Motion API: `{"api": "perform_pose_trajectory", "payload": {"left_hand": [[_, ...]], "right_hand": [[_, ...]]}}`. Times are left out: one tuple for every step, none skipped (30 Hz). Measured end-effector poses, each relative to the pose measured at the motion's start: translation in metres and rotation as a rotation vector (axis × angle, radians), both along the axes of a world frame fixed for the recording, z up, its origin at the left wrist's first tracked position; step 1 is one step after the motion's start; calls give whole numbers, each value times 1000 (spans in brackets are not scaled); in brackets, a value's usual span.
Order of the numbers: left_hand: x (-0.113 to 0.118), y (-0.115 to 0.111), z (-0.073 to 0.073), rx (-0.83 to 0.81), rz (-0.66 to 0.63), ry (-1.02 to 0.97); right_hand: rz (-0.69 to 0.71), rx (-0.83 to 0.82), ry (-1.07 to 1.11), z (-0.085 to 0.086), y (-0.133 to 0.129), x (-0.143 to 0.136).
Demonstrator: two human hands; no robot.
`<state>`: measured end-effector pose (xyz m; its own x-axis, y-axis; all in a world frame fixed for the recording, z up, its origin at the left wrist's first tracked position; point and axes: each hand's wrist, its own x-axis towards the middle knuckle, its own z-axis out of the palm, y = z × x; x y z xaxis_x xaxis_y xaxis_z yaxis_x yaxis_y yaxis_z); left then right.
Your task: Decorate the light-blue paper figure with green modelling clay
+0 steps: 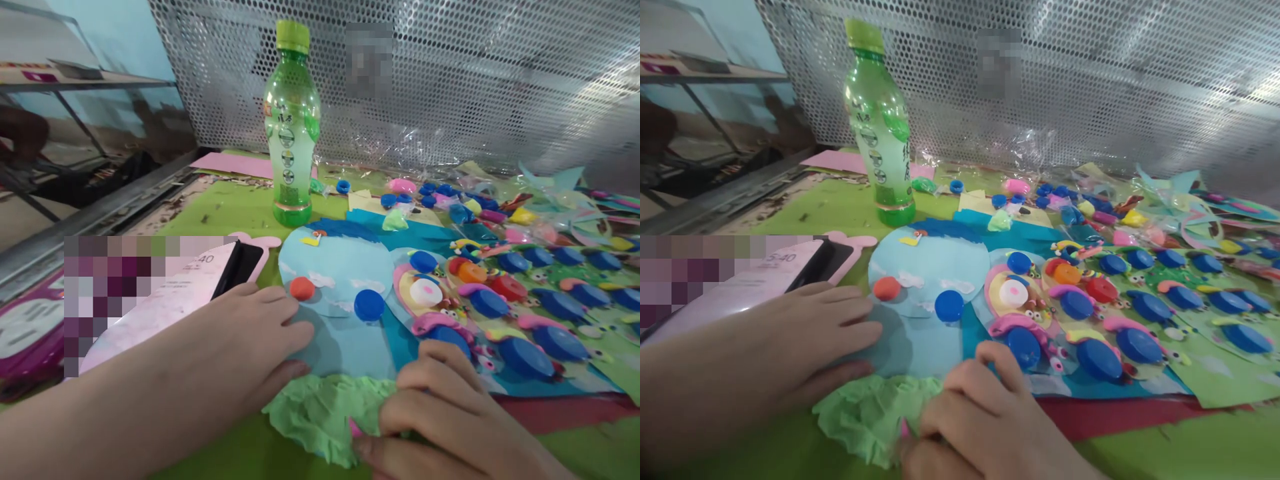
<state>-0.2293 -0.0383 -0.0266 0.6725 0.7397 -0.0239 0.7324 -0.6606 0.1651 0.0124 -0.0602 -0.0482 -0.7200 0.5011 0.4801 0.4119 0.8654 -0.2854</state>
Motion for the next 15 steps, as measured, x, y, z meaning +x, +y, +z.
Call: {"api": "perform_pose_trajectory", "payload": {"left_hand": [[0,0,0,19,-15,-7],[0,1,-1,23,-24,-9],[0,1,-1,7,-23,-1],[0,2,-1,-14,-18,6],[1,3,-2,-32,-8,15],[1,3,-2,-47,-1,30],[2,3,-2,-54,10,43],[2,3,-2,-56,15,51],[3,3,-3,-57,25,59],[3,2,-3,-61,40,68],[3,1,-4,-63,53,76],[2,0,-5,-59,57,79],[2,-1,-5,-45,61,83],[2,-2,-6,-32,56,87],[2,-2,-6,-15,46,92]], "right_hand": [[14,-11,-41,3,3,5],[37,-11,-85,7,6,11],[63,-4,-140,11,9,17],[87,16,-189,15,12,22],[105,42,-229,19,15,26],[113,67,-254,22,18,29],[118,86,-271,23,20,31],[116,98,-286,25,22,32],[111,108,-287,25,24,33],[102,116,-275,25,25,33],[91,114,-261,25,26,33],[81,102,-240,25,27,34],[83,76,-221,26,28,35],[90,38,-194,26,28,38],[93,-9,-149,27,28,41]]}}
